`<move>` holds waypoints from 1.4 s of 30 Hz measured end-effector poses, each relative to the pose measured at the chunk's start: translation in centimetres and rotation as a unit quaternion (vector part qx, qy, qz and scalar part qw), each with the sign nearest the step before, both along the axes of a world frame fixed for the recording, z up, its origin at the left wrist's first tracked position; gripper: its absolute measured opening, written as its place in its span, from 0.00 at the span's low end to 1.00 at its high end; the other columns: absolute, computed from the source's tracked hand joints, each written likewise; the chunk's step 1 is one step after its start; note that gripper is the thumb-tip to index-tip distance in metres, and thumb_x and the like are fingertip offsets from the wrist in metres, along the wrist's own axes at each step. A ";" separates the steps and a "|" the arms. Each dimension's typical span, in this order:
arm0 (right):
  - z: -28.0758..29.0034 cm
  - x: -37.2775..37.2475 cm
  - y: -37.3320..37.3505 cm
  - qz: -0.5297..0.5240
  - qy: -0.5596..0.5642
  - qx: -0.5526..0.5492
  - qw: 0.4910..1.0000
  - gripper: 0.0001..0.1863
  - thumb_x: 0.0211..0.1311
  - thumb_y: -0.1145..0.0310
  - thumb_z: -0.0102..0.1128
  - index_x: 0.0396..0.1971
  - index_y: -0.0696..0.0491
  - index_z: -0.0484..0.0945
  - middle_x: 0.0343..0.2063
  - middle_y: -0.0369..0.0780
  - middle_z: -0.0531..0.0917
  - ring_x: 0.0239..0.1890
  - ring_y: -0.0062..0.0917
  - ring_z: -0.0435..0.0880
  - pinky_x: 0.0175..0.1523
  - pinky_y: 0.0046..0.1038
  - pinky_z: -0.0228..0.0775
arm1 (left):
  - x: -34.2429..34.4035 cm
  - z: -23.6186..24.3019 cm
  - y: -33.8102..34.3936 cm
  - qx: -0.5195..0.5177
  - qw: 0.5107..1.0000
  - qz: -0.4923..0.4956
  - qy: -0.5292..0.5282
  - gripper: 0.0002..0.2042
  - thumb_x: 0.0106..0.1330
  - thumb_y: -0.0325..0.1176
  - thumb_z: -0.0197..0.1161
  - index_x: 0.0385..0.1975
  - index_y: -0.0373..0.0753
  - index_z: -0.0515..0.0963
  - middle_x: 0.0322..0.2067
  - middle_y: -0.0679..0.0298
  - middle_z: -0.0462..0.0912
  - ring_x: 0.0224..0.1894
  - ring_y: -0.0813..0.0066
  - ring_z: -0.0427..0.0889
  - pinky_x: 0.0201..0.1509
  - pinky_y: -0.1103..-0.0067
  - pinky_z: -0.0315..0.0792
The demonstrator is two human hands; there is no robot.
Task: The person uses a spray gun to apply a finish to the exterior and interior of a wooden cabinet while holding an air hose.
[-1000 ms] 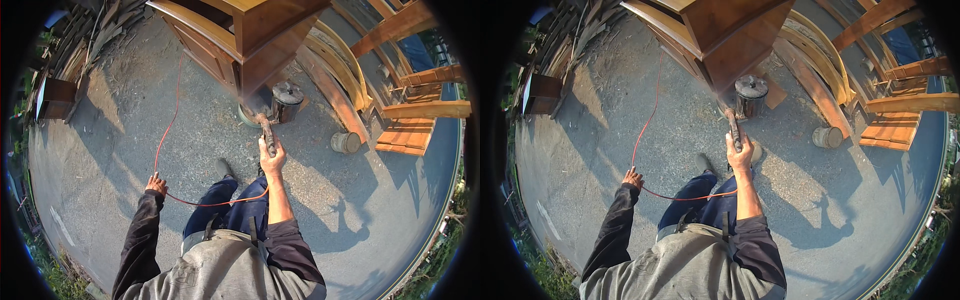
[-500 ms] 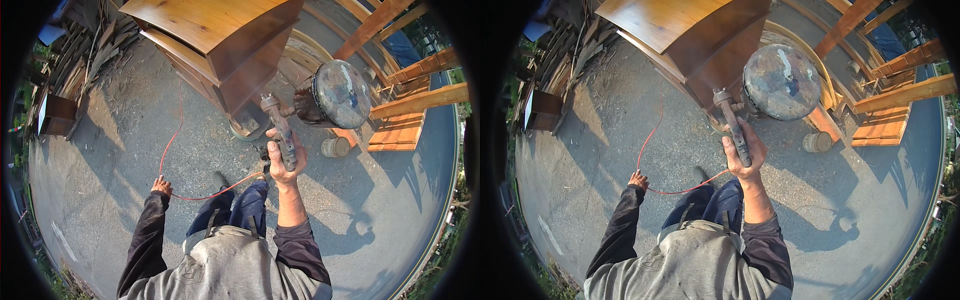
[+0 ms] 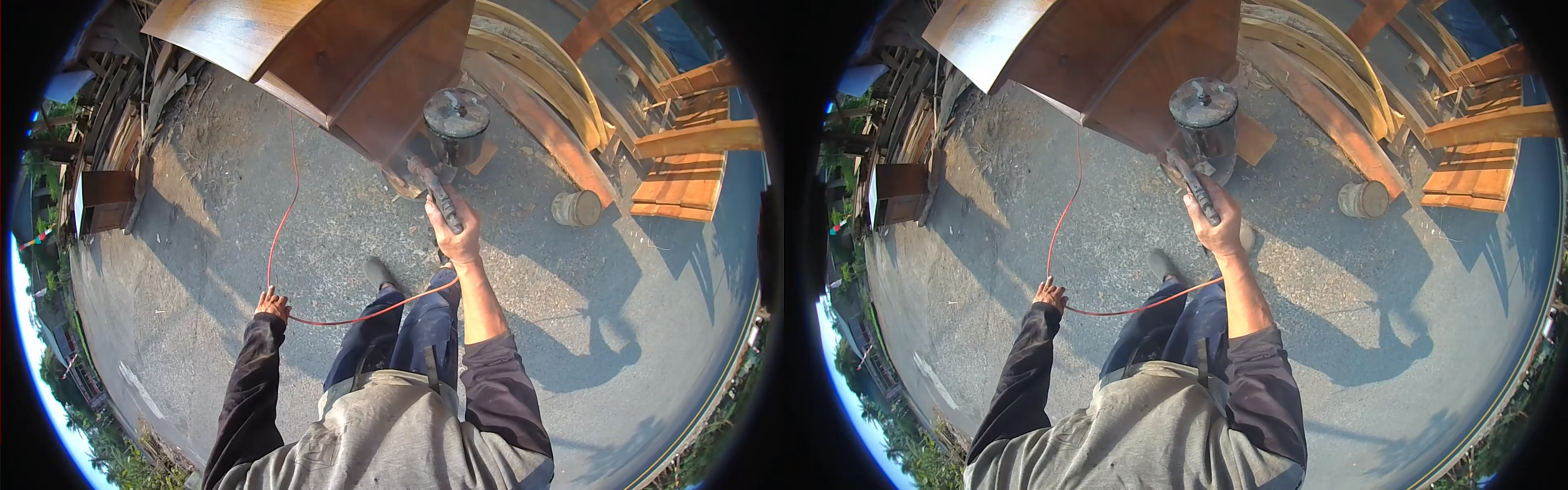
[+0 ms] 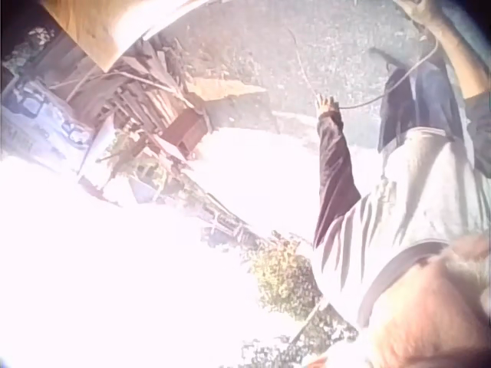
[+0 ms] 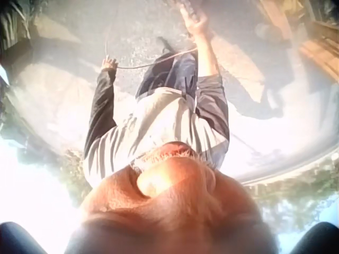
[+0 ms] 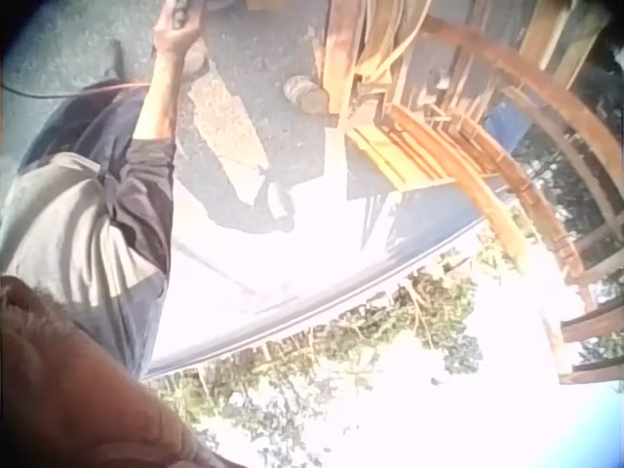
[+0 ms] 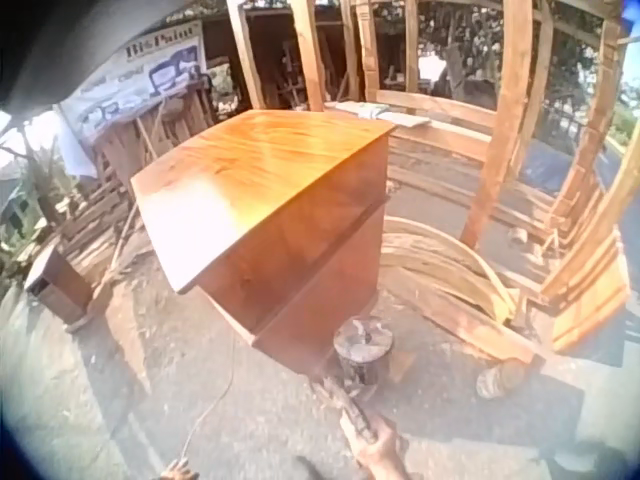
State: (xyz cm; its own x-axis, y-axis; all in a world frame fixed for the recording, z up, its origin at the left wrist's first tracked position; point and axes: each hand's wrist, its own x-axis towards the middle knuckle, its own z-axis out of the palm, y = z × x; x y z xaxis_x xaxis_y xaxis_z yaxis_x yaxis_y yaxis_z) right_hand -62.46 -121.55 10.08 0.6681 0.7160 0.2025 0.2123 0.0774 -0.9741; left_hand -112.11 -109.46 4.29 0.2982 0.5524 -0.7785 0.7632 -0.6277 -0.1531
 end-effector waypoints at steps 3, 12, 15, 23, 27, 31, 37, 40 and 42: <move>-3.1 0.4 0.3 -0.013 -0.012 -0.027 0.999 0.17 0.62 0.71 0.66 0.49 0.60 0.80 0.34 0.41 0.87 0.34 0.24 0.86 0.40 0.27 0.77 | 0.2 -0.2 0.0 -0.002 1.000 0.002 -0.012 0.17 0.67 0.44 0.62 0.51 0.44 0.79 0.56 0.57 0.79 0.75 0.55 0.55 0.77 0.60 0.49; -8.6 1.5 -0.4 0.024 0.007 -0.229 0.973 0.20 0.60 0.68 0.66 0.51 0.59 0.79 0.39 0.51 0.85 0.42 0.45 0.86 0.46 0.36 0.77 | 2.2 0.5 -0.1 -0.011 1.000 -0.004 0.001 0.17 0.67 0.44 0.61 0.52 0.44 0.79 0.57 0.58 0.79 0.75 0.56 0.55 0.77 0.61 0.50; -7.2 1.9 -1.3 0.020 0.004 -0.260 0.965 0.21 0.59 0.68 0.66 0.51 0.59 0.79 0.40 0.52 0.85 0.42 0.46 0.86 0.45 0.36 0.78 | 3.1 1.0 -0.2 -0.002 1.000 -0.017 0.011 0.17 0.67 0.44 0.61 0.52 0.44 0.79 0.57 0.58 0.78 0.75 0.57 0.55 0.77 0.61 0.49; 6.5 4.7 -2.6 0.038 0.005 -0.109 0.993 0.22 0.59 0.69 0.67 0.52 0.62 0.78 0.38 0.51 0.87 0.40 0.36 0.89 0.44 0.32 0.78 | 6.7 1.6 -0.3 0.021 1.000 -0.021 0.006 0.18 0.68 0.47 0.60 0.52 0.46 0.80 0.59 0.58 0.78 0.76 0.56 0.53 0.78 0.60 0.47; 11.8 6.6 -2.5 0.061 -0.008 -0.005 0.998 0.23 0.59 0.71 0.66 0.54 0.63 0.77 0.40 0.49 0.87 0.42 0.34 0.88 0.47 0.31 0.79 | 9.6 2.3 -0.5 0.052 0.998 -0.020 0.001 0.18 0.67 0.47 0.60 0.52 0.46 0.80 0.60 0.58 0.76 0.76 0.56 0.52 0.78 0.58 0.46; 15.5 8.5 -2.7 0.082 -0.019 0.070 0.994 0.22 0.58 0.75 0.66 0.54 0.63 0.77 0.40 0.47 0.87 0.42 0.31 0.88 0.47 0.29 0.79 | 12.2 2.9 -0.4 0.080 0.997 -0.019 -0.013 0.18 0.68 0.46 0.60 0.52 0.46 0.80 0.60 0.58 0.76 0.76 0.57 0.51 0.78 0.57 0.44; 17.1 9.9 -3.9 0.095 -0.029 0.129 0.987 0.23 0.57 0.77 0.66 0.54 0.62 0.77 0.40 0.46 0.86 0.40 0.28 0.87 0.45 0.29 0.79 | 14.1 2.7 -2.0 0.074 0.997 0.007 -0.019 0.18 0.68 0.47 0.60 0.53 0.47 0.79 0.60 0.58 0.75 0.76 0.58 0.50 0.78 0.57 0.44; 15.3 10.6 -3.6 0.084 -0.037 0.120 0.988 0.22 0.57 0.77 0.66 0.53 0.62 0.77 0.39 0.46 0.87 0.38 0.27 0.87 0.44 0.28 0.79 | 15.4 2.5 -2.7 0.053 0.998 -0.023 0.011 0.18 0.68 0.47 0.59 0.54 0.47 0.78 0.60 0.59 0.75 0.76 0.59 0.50 0.78 0.57 0.44; 13.2 10.7 -3.3 0.085 -0.031 0.100 0.991 0.22 0.57 0.76 0.66 0.53 0.62 0.77 0.38 0.45 0.87 0.38 0.27 0.87 0.44 0.28 0.79 | 15.6 1.9 -3.2 0.033 0.999 -0.017 0.019 0.18 0.68 0.47 0.59 0.54 0.46 0.78 0.60 0.59 0.75 0.76 0.59 0.51 0.78 0.57 0.44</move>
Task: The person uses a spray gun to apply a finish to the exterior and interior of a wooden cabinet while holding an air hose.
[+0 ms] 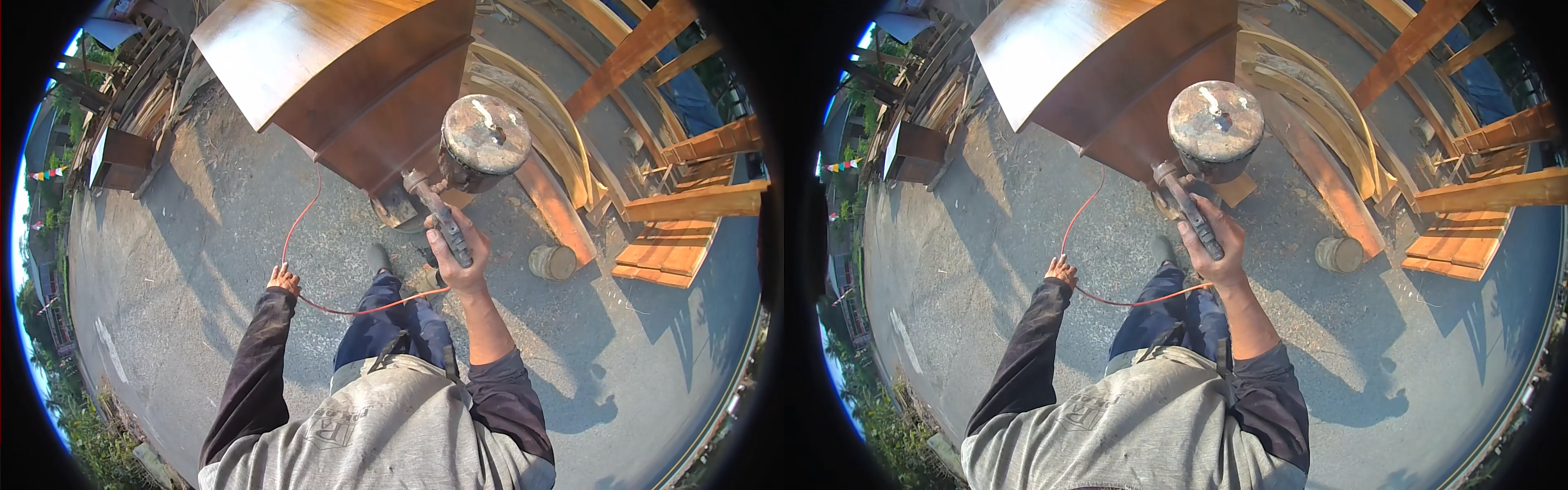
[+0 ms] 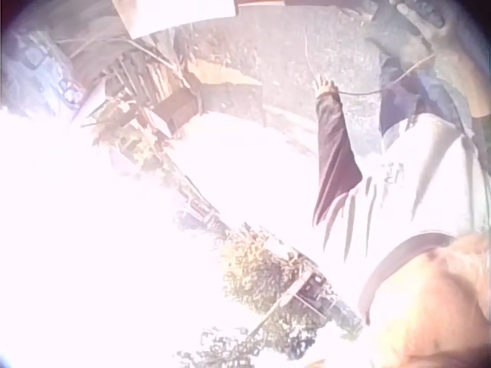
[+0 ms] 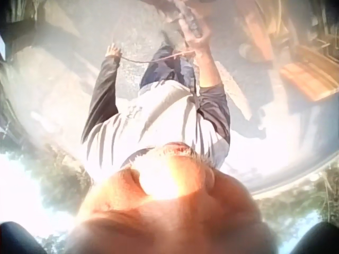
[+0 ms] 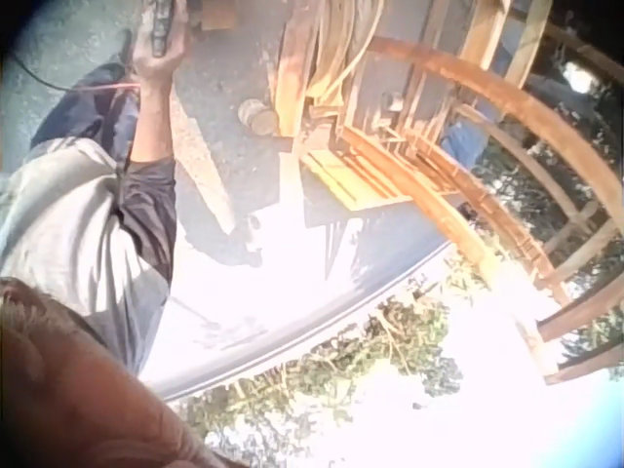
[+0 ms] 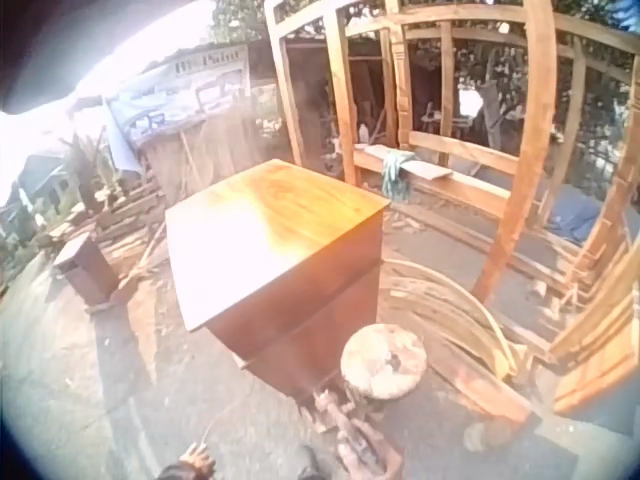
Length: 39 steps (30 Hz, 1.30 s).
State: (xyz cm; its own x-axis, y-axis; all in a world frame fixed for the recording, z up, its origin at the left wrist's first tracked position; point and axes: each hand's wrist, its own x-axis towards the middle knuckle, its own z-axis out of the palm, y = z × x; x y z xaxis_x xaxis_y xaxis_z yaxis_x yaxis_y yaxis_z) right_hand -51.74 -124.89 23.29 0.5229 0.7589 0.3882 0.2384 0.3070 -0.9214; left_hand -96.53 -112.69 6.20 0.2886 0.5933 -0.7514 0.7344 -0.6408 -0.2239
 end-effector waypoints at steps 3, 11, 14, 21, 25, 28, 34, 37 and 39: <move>-3.0 0.1 0.7 0.003 0.001 -0.034 0.999 0.21 0.58 0.75 0.66 0.53 0.62 0.77 0.37 0.45 0.87 0.36 0.27 0.87 0.43 0.28 0.78 | -0.1 -0.8 -0.5 -0.020 1.000 0.002 0.009 0.18 0.69 0.46 0.58 0.54 0.46 0.78 0.60 0.59 0.75 0.76 0.60 0.52 0.78 0.58 0.44; -11.3 -0.1 2.3 -0.014 0.014 -0.135 0.991 0.19 0.59 0.73 0.66 0.51 0.62 0.78 0.30 0.44 0.86 0.30 0.24 0.85 0.36 0.26 0.75 | -0.3 -2.5 -0.6 -0.021 0.999 -0.020 0.016 0.19 0.68 0.47 0.59 0.54 0.45 0.77 0.60 0.59 0.76 0.76 0.60 0.52 0.78 0.58 0.44; -14.1 -0.1 2.5 -0.005 0.031 -0.194 0.981 0.19 0.59 0.72 0.66 0.51 0.61 0.79 0.29 0.46 0.85 0.29 0.26 0.86 0.35 0.28 0.75 | 0.8 -2.4 -0.5 -0.041 0.999 -0.010 0.027 0.19 0.69 0.46 0.59 0.56 0.45 0.76 0.61 0.58 0.75 0.76 0.60 0.51 0.79 0.60 0.43; -17.6 0.3 3.2 -0.016 -0.016 -0.275 0.961 0.21 0.59 0.68 0.65 0.52 0.58 0.79 0.29 0.49 0.85 0.31 0.37 0.88 0.37 0.32 0.76 | 0.8 -2.7 -0.4 -0.042 0.999 -0.007 0.015 0.19 0.67 0.46 0.62 0.54 0.45 0.77 0.58 0.58 0.77 0.76 0.59 0.51 0.79 0.60 0.44; -16.3 0.8 3.4 0.000 -0.031 -0.370 0.929 0.21 0.59 0.67 0.65 0.52 0.57 0.79 0.30 0.50 0.85 0.33 0.40 0.88 0.38 0.33 0.76 | 0.3 -2.8 -0.6 -0.034 0.999 -0.003 0.009 0.18 0.67 0.46 0.62 0.52 0.45 0.78 0.58 0.58 0.78 0.76 0.59 0.52 0.79 0.60 0.44; -13.9 1.3 3.0 0.005 -0.035 -0.381 0.924 0.22 0.58 0.67 0.66 0.52 0.58 0.78 0.30 0.51 0.85 0.33 0.40 0.88 0.39 0.33 0.76 | 0.7 -2.6 -0.3 -0.025 1.000 0.006 -0.008 0.18 0.67 0.46 0.62 0.52 0.45 0.78 0.57 0.58 0.78 0.76 0.60 0.53 0.79 0.61 0.45; -6.8 1.5 2.5 -0.010 -0.011 -0.188 0.982 0.21 0.59 0.71 0.66 0.51 0.63 0.78 0.31 0.48 0.86 0.34 0.29 0.88 0.39 0.28 0.77 | 1.4 -1.7 0.0 -0.015 1.000 0.012 -0.006 0.17 0.68 0.47 0.59 0.52 0.46 0.78 0.58 0.61 0.78 0.76 0.60 0.53 0.78 0.59 0.45; -2.2 1.9 2.3 0.007 0.016 -0.100 0.995 0.19 0.60 0.75 0.65 0.51 0.63 0.78 0.34 0.44 0.87 0.36 0.25 0.87 0.40 0.25 0.78 | 1.9 -1.4 0.4 -0.009 1.000 0.014 -0.008 0.18 0.68 0.46 0.59 0.53 0.47 0.78 0.60 0.62 0.77 0.76 0.59 0.52 0.78 0.59 0.45; 0.0 2.2 2.3 0.021 0.025 -0.067 0.997 0.19 0.61 0.77 0.64 0.52 0.63 0.77 0.36 0.43 0.87 0.37 0.23 0.87 0.42 0.24 0.78 | 2.1 -1.6 0.4 -0.008 1.000 0.018 -0.015 0.18 0.68 0.46 0.59 0.54 0.47 0.77 0.61 0.62 0.77 0.76 0.59 0.51 0.78 0.58 0.44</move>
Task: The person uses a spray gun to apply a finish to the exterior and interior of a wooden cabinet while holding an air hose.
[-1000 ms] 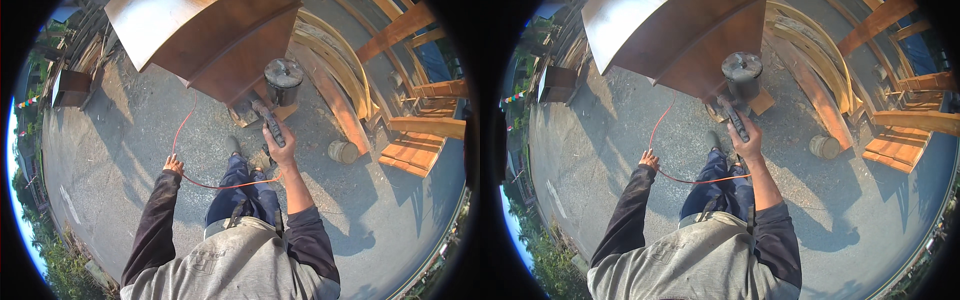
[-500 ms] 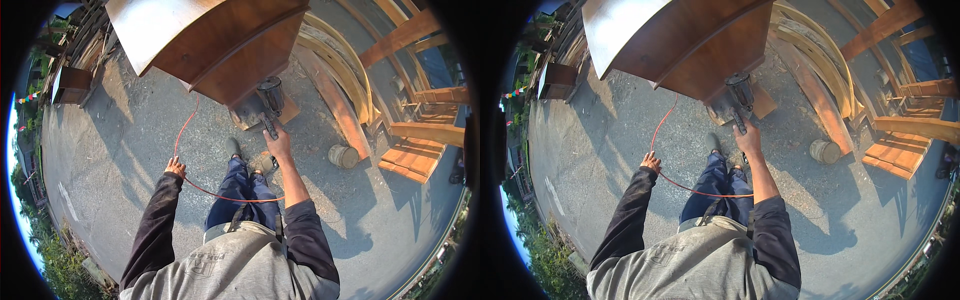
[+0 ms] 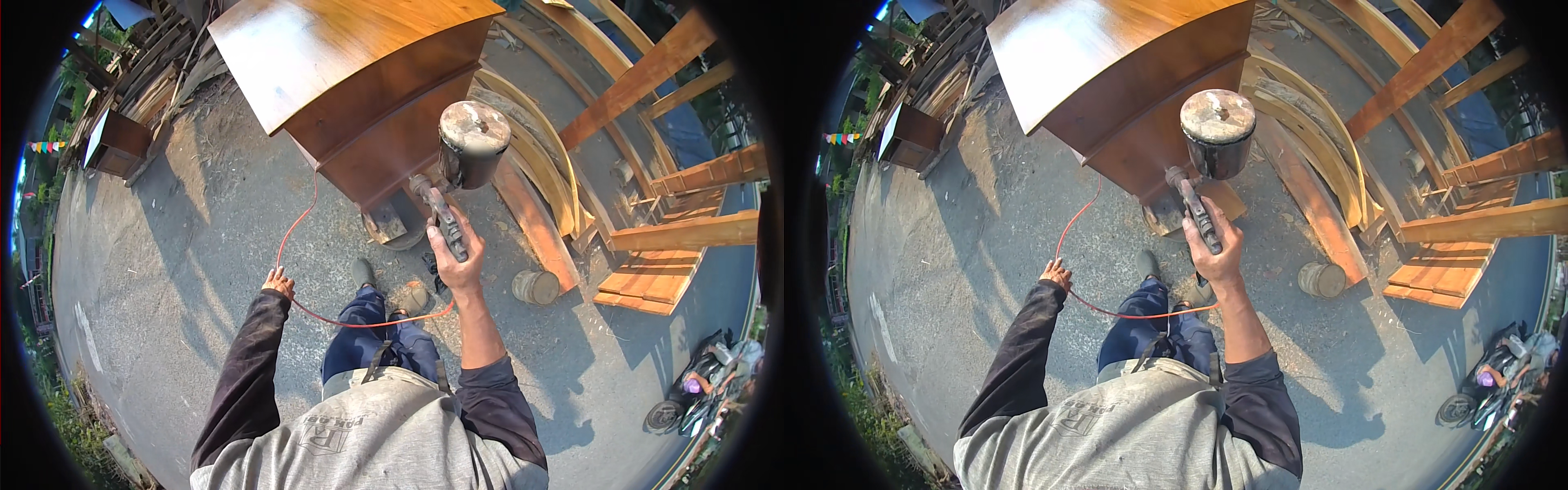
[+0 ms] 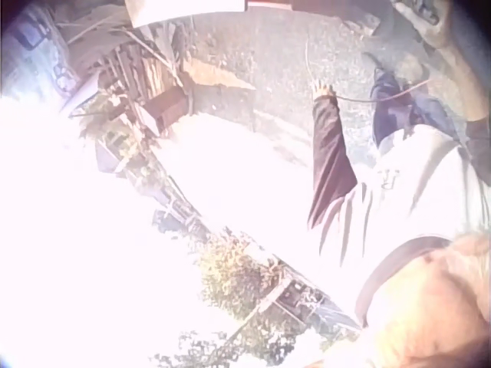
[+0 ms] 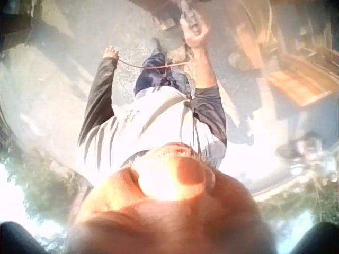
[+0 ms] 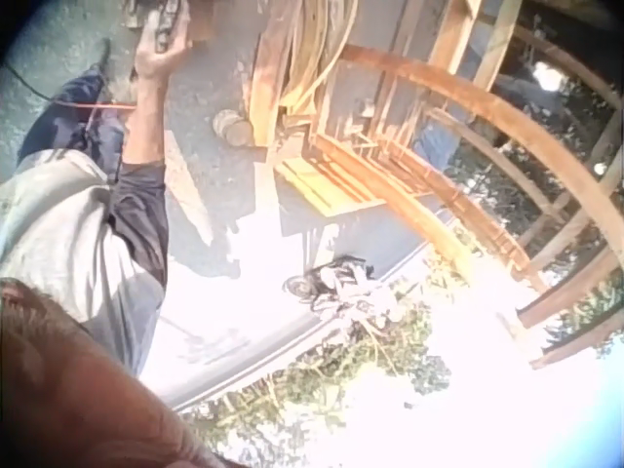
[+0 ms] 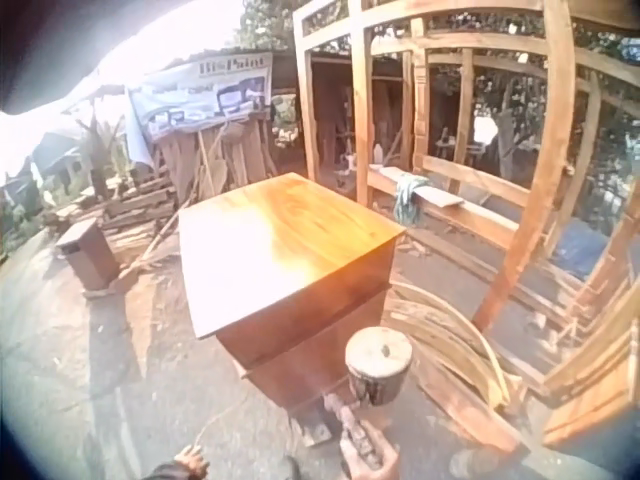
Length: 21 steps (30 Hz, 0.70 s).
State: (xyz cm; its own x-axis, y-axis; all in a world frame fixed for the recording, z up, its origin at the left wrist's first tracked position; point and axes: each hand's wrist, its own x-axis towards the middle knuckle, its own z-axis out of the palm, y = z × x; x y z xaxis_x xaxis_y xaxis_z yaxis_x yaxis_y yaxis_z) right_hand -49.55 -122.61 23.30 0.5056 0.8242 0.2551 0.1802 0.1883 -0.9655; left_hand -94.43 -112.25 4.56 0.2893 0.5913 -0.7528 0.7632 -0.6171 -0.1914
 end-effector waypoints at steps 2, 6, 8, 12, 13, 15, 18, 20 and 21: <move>1.5 -0.3 0.0 -0.006 -0.019 0.085 0.996 0.19 0.62 0.77 0.63 0.54 0.63 0.76 0.37 0.42 0.87 0.38 0.23 0.87 0.43 0.25 0.79 | -0.1 0.1 -0.3 0.009 1.000 0.008 0.001 0.18 0.68 0.46 0.59 0.54 0.46 0.78 0.60 0.61 0.77 0.77 0.59 0.50 0.78 0.59 0.44; 3.9 0.2 -1.0 0.010 0.011 0.094 0.996 0.20 0.62 0.78 0.63 0.55 0.63 0.75 0.38 0.42 0.87 0.39 0.23 0.87 0.44 0.25 0.80 | 0.8 -0.2 -1.1 0.010 1.000 0.015 -0.003 0.18 0.68 0.46 0.59 0.54 0.47 0.78 0.60 0.60 0.77 0.76 0.61 0.52 0.79 0.61 0.45; 3.5 0.6 -1.1 0.014 0.019 0.100 0.995 0.21 0.62 0.78 0.63 0.55 0.64 0.75 0.37 0.42 0.87 0.39 0.23 0.86 0.44 0.25 0.80 | 0.9 -0.3 -1.5 0.009 1.000 0.019 -0.010 0.18 0.68 0.46 0.60 0.54 0.47 0.78 0.60 0.60 0.77 0.76 0.61 0.53 0.79 0.61 0.45; 0.9 0.9 -0.1 -0.007 0.036 0.090 0.995 0.19 0.61 0.78 0.63 0.53 0.62 0.77 0.37 0.42 0.86 0.38 0.23 0.86 0.44 0.25 0.78 | 0.5 -1.2 -2.1 -0.008 1.000 0.023 -0.001 0.18 0.68 0.46 0.60 0.55 0.47 0.77 0.61 0.60 0.76 0.76 0.61 0.53 0.79 0.62 0.45; -0.4 0.9 0.3 -0.012 0.042 0.074 0.996 0.18 0.61 0.78 0.64 0.52 0.62 0.77 0.37 0.42 0.87 0.38 0.23 0.86 0.44 0.25 0.78 | 0.0 -1.5 -2.0 -0.006 1.000 0.016 -0.001 0.18 0.68 0.46 0.59 0.54 0.48 0.78 0.60 0.60 0.76 0.76 0.60 0.52 0.78 0.61 0.46; -2.6 1.3 1.2 -0.023 -0.017 0.056 0.998 0.15 0.61 0.77 0.65 0.48 0.62 0.79 0.35 0.42 0.87 0.37 0.22 0.86 0.42 0.25 0.78 | -0.5 -1.9 -1.7 -0.003 1.000 0.014 -0.013 0.18 0.68 0.47 0.58 0.53 0.48 0.78 0.59 0.59 0.77 0.76 0.59 0.52 0.77 0.59 0.46; -6.8 1.0 1.9 -0.021 0.034 -0.002 0.999 0.14 0.60 0.76 0.65 0.46 0.61 0.80 0.33 0.41 0.87 0.34 0.22 0.86 0.40 0.25 0.78 | -1.1 -2.2 -1.8 -0.007 1.000 0.019 -0.006 0.17 0.68 0.46 0.58 0.53 0.47 0.78 0.58 0.59 0.77 0.76 0.58 0.52 0.77 0.59 0.46; -9.4 1.1 2.1 -0.019 0.002 -0.024 1.000 0.14 0.60 0.75 0.65 0.46 0.61 0.80 0.31 0.40 0.87 0.32 0.23 0.86 0.39 0.25 0.77 | -1.3 -2.3 -1.8 0.001 1.000 0.022 -0.022 0.17 0.68 0.46 0.58 0.52 0.47 0.78 0.58 0.59 0.77 0.76 0.58 0.52 0.77 0.59 0.47; -10.6 1.1 2.2 -0.031 -0.005 -0.044 0.999 0.14 0.60 0.74 0.65 0.46 0.61 0.80 0.31 0.40 0.87 0.32 0.22 0.86 0.39 0.26 0.77 | -1.1 -2.3 -1.7 0.002 0.999 0.026 -0.023 0.17 0.68 0.45 0.60 0.52 0.47 0.78 0.57 0.58 0.78 0.75 0.59 0.54 0.78 0.60 0.47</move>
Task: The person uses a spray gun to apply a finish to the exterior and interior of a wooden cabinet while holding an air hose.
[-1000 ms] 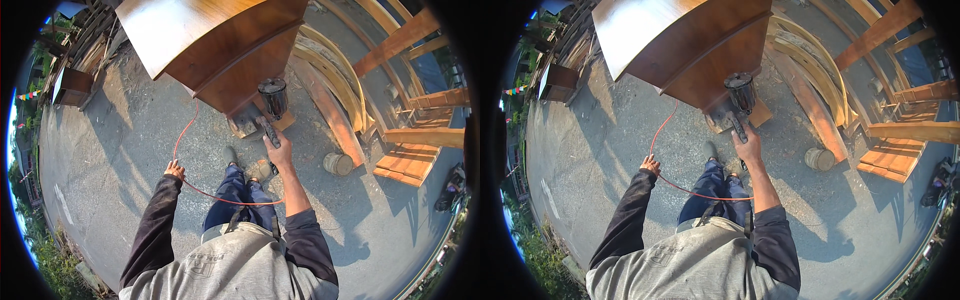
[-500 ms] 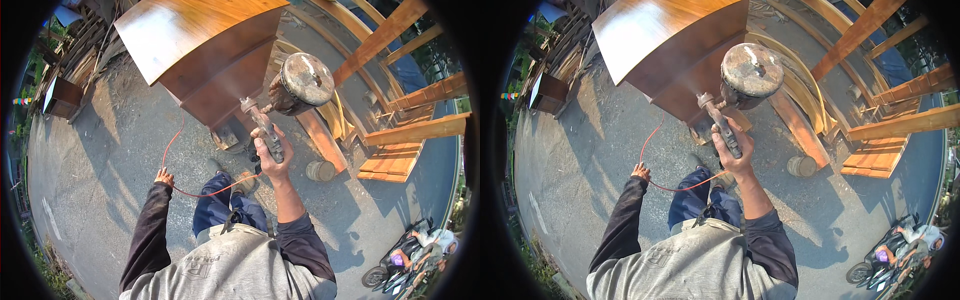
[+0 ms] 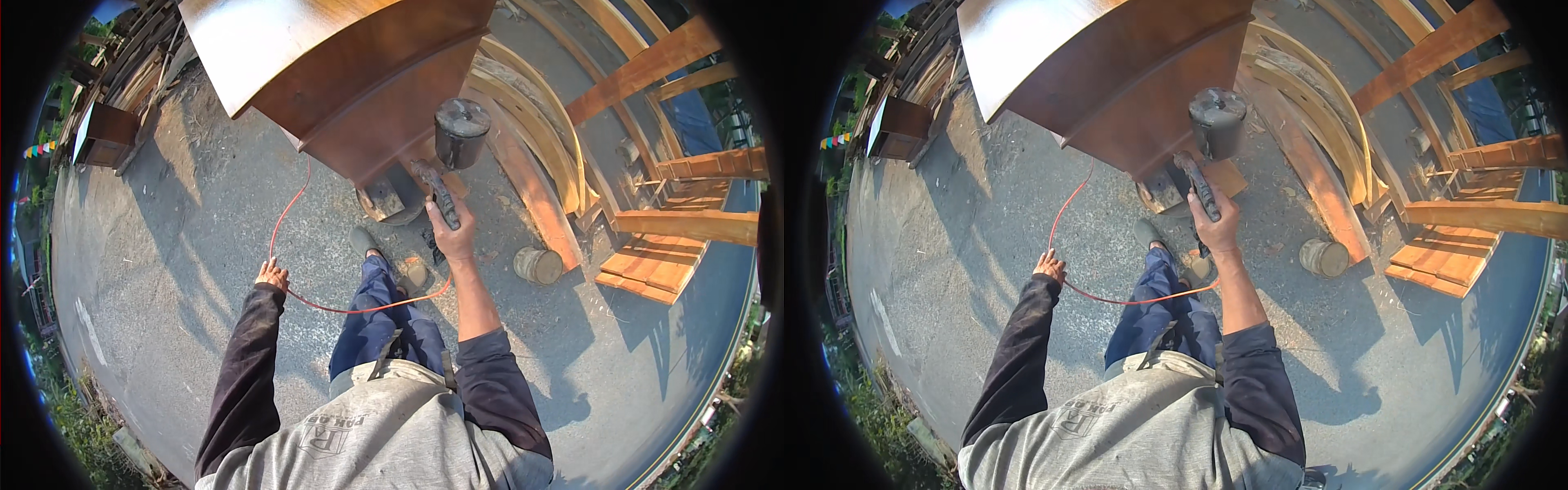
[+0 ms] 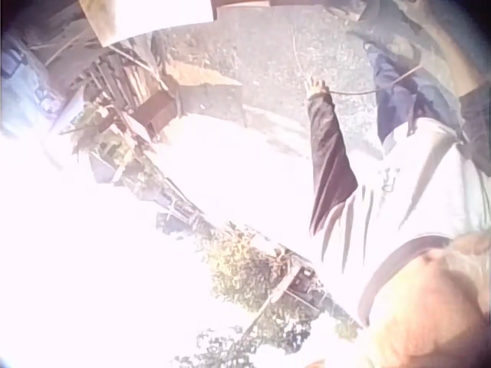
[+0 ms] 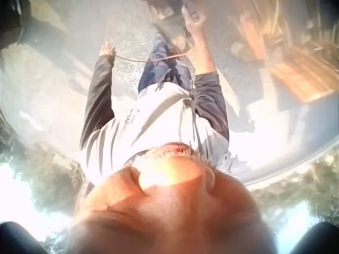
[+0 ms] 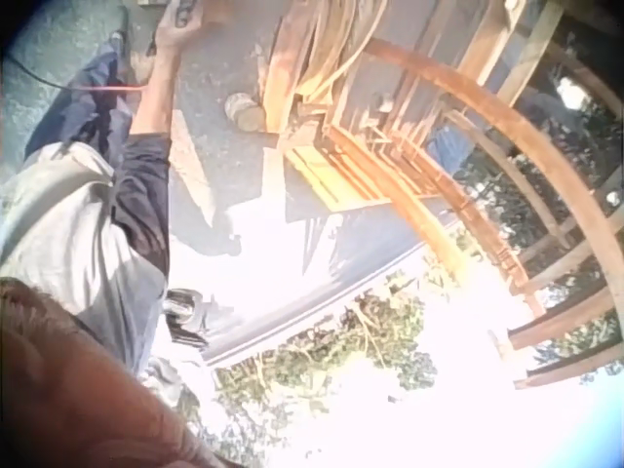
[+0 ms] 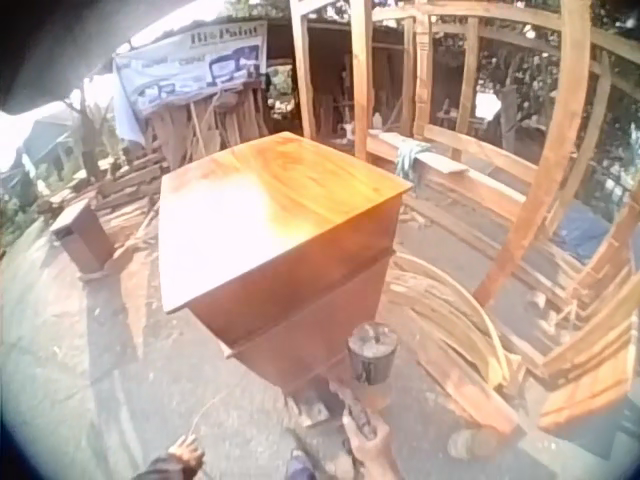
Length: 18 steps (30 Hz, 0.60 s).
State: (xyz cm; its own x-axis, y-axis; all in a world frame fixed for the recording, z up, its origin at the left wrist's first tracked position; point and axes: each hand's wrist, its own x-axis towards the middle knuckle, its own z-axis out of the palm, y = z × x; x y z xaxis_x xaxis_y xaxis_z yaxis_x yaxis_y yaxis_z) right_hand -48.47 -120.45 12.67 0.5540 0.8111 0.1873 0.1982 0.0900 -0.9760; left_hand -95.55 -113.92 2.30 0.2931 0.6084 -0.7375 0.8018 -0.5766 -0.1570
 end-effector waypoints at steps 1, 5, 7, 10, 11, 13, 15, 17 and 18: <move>-1.1 0.0 -0.1 -0.011 -0.007 -0.021 1.000 0.15 0.60 0.73 0.65 0.46 0.60 0.80 0.30 0.40 0.87 0.31 0.22 0.86 0.38 0.26 0.77 | 0.2 0.0 0.1 0.000 1.000 0.004 -0.002 0.16 0.68 0.44 0.61 0.52 0.46 0.78 0.57 0.57 0.78 0.75 0.59 0.55 0.78 0.61 0.47; -5.3 -0.3 0.1 -0.030 -0.019 -0.058 0.998 0.15 0.59 0.71 0.66 0.46 0.60 0.80 0.29 0.42 0.86 0.31 0.22 0.86 0.37 0.27 0.76 | -0.1 -0.1 -0.2 -0.016 1.000 0.013 0.019 0.17 0.68 0.44 0.61 0.53 0.46 0.78 0.58 0.58 0.77 0.75 0.60 0.55 0.78 0.62 0.47; -7.2 -0.2 0.3 -0.031 -0.036 -0.116 0.992 0.16 0.58 0.71 0.66 0.46 0.59 0.80 0.30 0.45 0.86 0.31 0.28 0.87 0.38 0.30 0.76 | -1.8 -0.9 -0.5 -0.008 1.000 0.009 0.016 0.17 0.67 0.45 0.60 0.52 0.46 0.79 0.57 0.58 0.78 0.75 0.59 0.54 0.78 0.61 0.47; -9.0 0.1 0.5 -0.024 -0.027 -0.198 0.980 0.18 0.60 0.69 0.68 0.49 0.59 0.80 0.37 0.42 0.87 0.39 0.25 0.85 0.46 0.28 0.74 | -2.2 -1.4 -0.4 -0.004 1.000 0.003 0.007 0.17 0.67 0.47 0.60 0.51 0.46 0.79 0.57 0.58 0.78 0.76 0.57 0.53 0.77 0.60 0.47; -8.9 0.2 0.9 -0.023 -0.027 -0.197 0.980 0.18 0.60 0.69 0.68 0.49 0.59 0.80 0.37 0.42 0.87 0.39 0.25 0.85 0.46 0.28 0.74 | -2.3 -1.4 -0.3 -0.008 1.000 0.007 0.008 0.17 0.68 0.47 0.59 0.51 0.46 0.79 0.58 0.58 0.78 0.76 0.57 0.53 0.77 0.60 0.47; -8.6 0.4 1.5 -0.013 -0.039 -0.311 0.950 0.20 0.59 0.69 0.68 0.50 0.59 0.80 0.37 0.44 0.87 0.40 0.27 0.86 0.47 0.28 0.75 | -2.4 -1.4 -0.2 -0.012 1.000 0.009 0.011 0.18 0.68 0.47 0.59 0.52 0.46 0.79 0.58 0.58 0.78 0.76 0.58 0.53 0.78 0.60 0.47; -8.3 0.7 1.7 -0.020 -0.042 -0.312 0.949 0.20 0.59 0.68 0.68 0.50 0.59 0.80 0.37 0.44 0.87 0.40 0.27 0.86 0.47 0.29 0.75 | -1.9 -1.1 0.3 -0.021 1.000 0.015 0.015 0.17 0.68 0.47 0.59 0.52 0.47 0.79 0.58 0.58 0.78 0.76 0.58 0.52 0.78 0.60 0.46; -7.5 1.0 1.6 -0.027 -0.046 -0.312 0.949 0.20 0.58 0.68 0.69 0.50 0.59 0.80 0.37 0.45 0.87 0.40 0.28 0.86 0.47 0.29 0.75 | -1.4 -0.7 0.9 -0.019 1.000 0.015 0.013 0.17 0.68 0.47 0.58 0.52 0.47 0.79 0.58 0.58 0.78 0.76 0.58 0.52 0.78 0.60 0.46; -6.9 1.1 1.4 -0.033 -0.041 -0.277 0.959 0.20 0.58 0.68 0.68 0.50 0.58 0.80 0.35 0.46 0.87 0.39 0.33 0.87 0.46 0.32 0.75 | -1.2 -0.5 1.1 -0.021 1.000 0.015 0.012 0.17 0.69 0.47 0.58 0.51 0.47 0.79 0.58 0.59 0.78 0.76 0.58 0.52 0.78 0.60 0.46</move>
